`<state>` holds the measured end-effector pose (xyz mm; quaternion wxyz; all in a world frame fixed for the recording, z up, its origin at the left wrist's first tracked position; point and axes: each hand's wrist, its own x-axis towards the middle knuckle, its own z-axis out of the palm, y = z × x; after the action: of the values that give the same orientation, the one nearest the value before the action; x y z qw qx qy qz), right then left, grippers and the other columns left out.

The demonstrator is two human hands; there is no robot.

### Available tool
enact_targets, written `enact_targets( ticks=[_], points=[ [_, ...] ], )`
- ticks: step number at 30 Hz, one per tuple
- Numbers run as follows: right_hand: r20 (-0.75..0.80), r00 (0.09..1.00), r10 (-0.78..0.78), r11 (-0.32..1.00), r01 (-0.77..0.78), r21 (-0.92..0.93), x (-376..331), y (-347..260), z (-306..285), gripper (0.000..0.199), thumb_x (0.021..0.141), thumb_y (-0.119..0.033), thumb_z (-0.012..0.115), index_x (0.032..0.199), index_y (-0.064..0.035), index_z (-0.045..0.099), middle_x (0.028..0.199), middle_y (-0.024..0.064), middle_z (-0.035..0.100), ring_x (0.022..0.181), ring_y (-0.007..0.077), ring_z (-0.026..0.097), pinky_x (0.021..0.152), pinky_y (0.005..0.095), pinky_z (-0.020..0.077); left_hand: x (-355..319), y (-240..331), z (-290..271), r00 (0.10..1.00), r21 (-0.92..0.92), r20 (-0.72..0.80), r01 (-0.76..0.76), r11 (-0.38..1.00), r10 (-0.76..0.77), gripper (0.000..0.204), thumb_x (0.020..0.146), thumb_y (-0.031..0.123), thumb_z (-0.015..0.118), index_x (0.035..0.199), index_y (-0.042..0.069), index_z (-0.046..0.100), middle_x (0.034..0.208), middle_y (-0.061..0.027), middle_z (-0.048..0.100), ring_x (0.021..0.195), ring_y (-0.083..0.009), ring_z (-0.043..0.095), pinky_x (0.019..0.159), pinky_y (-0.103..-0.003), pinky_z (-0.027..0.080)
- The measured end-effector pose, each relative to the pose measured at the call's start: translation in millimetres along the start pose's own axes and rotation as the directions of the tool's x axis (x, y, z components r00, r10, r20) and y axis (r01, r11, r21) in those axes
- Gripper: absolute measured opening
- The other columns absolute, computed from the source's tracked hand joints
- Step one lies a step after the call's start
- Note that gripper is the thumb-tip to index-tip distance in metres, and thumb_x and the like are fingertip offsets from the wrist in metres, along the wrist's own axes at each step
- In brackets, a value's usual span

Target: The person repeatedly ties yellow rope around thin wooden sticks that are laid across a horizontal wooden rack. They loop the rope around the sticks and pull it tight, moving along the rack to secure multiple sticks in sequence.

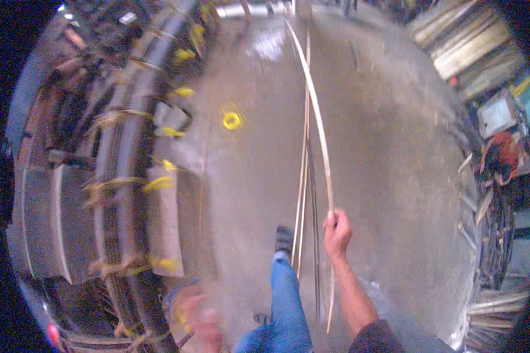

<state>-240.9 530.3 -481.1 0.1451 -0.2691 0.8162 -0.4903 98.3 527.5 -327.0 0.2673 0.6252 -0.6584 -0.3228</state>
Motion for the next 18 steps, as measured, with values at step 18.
enact_targets(
  ticks=[18],
  points=[
    [0.292,0.926,-0.24,0.75,-0.014,0.662,-28,-408,103,0.039,0.091,-0.006,0.046,0.129,-0.0143,0.047,0.081,0.0053,0.061,0.055,0.0101,0.056,0.038,0.0225,0.0424,-158,-8,-120,0.866,-0.672,0.494,0.435,0.599,-0.074,0.038,0.099,0.033,0.036,0.105,0.006,0.063,0.062,0.0019,0.047,0.054,-0.0089,0.043,0.048,-0.025,0.034]
  ],
)
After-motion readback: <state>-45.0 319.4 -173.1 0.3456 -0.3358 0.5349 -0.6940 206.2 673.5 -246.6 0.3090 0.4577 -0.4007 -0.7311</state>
